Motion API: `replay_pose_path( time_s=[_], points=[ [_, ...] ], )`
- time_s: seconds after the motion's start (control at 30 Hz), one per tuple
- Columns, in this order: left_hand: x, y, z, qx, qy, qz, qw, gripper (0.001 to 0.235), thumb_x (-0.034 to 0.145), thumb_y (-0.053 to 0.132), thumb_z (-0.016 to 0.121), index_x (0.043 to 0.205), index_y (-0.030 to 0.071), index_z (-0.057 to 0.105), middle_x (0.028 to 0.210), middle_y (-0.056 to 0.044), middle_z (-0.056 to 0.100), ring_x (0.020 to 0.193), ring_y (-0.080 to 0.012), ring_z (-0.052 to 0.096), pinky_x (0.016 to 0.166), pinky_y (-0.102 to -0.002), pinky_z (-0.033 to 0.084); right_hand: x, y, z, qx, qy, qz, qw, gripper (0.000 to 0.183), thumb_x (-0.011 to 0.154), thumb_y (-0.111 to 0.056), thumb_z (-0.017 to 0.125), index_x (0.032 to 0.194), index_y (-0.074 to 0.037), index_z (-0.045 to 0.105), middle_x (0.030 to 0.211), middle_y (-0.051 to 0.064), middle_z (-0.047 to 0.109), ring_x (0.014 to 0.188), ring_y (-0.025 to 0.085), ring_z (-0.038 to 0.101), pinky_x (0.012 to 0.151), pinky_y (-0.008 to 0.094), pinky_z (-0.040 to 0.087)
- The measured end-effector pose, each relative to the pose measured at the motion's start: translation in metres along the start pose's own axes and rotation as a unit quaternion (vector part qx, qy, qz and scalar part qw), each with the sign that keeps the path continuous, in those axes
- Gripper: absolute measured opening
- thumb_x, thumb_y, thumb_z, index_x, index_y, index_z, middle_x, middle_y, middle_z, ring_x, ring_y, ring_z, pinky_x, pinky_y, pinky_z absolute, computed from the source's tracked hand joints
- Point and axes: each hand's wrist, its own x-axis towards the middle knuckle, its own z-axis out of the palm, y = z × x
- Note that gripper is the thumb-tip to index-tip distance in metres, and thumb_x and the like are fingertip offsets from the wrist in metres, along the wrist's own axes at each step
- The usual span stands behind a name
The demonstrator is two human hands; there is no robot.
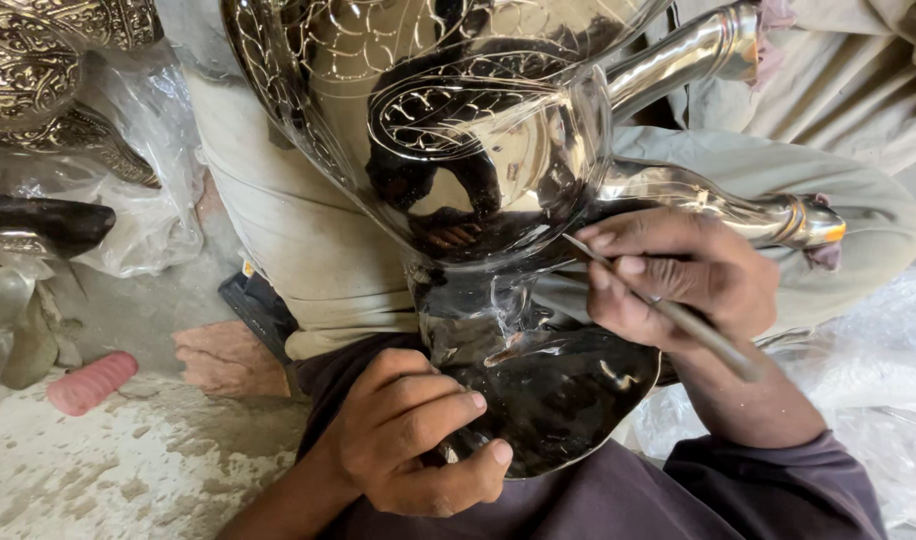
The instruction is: The person sits on the floor and uses a hammer and chisel to engrave intricate patterns onto a silver-colored metal teapot. They repeatedly strike the chisel to create detailed designs on the body and handle of the teapot.
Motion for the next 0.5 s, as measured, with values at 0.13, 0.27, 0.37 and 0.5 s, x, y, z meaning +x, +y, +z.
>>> replay_pose_path(
  time_s=[0.13, 0.27, 0.37, 0.5],
  points=[
    [-0.001, 0.002, -0.003, 0.009, -0.011, -0.008, 1.000, 0.023, 0.104, 0.026, 0.072, 0.123, 0.024, 0.060, 0.113, -0.003, 0.063, 0.088, -0.0161, 0.068, 0.073, -0.034, 0.055, -0.012, -0.020, -0.006, -0.058, -0.056, 0.073, 0.994, 0.019, 0.088, 0.003, 0.076, 0.100, 0.011, 0.063, 0.097, 0.023, 0.062, 0.090, 0.032, 0.074, 0.075, 0.037, 0.067],
    [0.002, 0.000, -0.002, 0.003, -0.011, 0.007, 1.000, 0.023, 0.107, 0.032, 0.074, 0.123, 0.023, 0.060, 0.113, -0.004, 0.063, 0.088, -0.0171, 0.068, 0.072, -0.035, 0.055, -0.007, -0.025, -0.007, -0.086, -0.056, 0.076, 0.992, 0.017, 0.091, 0.003, 0.073, 0.099, 0.009, 0.059, 0.097, 0.027, 0.060, 0.084, 0.026, 0.073, 0.069, 0.033, 0.065],
    [0.002, -0.002, -0.002, 0.005, -0.013, 0.012, 1.000, 0.022, 0.107, 0.032, 0.073, 0.123, 0.023, 0.060, 0.113, -0.005, 0.064, 0.087, -0.0174, 0.068, 0.072, -0.034, 0.054, -0.001, -0.019, -0.006, -0.114, -0.071, 0.034, 0.990, 0.021, 0.093, -0.004, 0.076, 0.098, 0.007, 0.058, 0.100, 0.025, 0.063, 0.087, 0.027, 0.073, 0.070, 0.033, 0.064],
    [0.002, -0.003, -0.002, 0.001, -0.018, 0.019, 1.000, 0.022, 0.107, 0.033, 0.074, 0.122, 0.023, 0.061, 0.112, -0.005, 0.064, 0.087, -0.0176, 0.068, 0.071, -0.034, 0.054, 0.006, -0.019, -0.009, -0.096, -0.110, 0.020, 0.989, 0.022, 0.094, -0.002, 0.078, 0.097, 0.006, 0.058, 0.101, 0.022, 0.066, 0.087, 0.027, 0.074, 0.072, 0.035, 0.064]
  ],
)
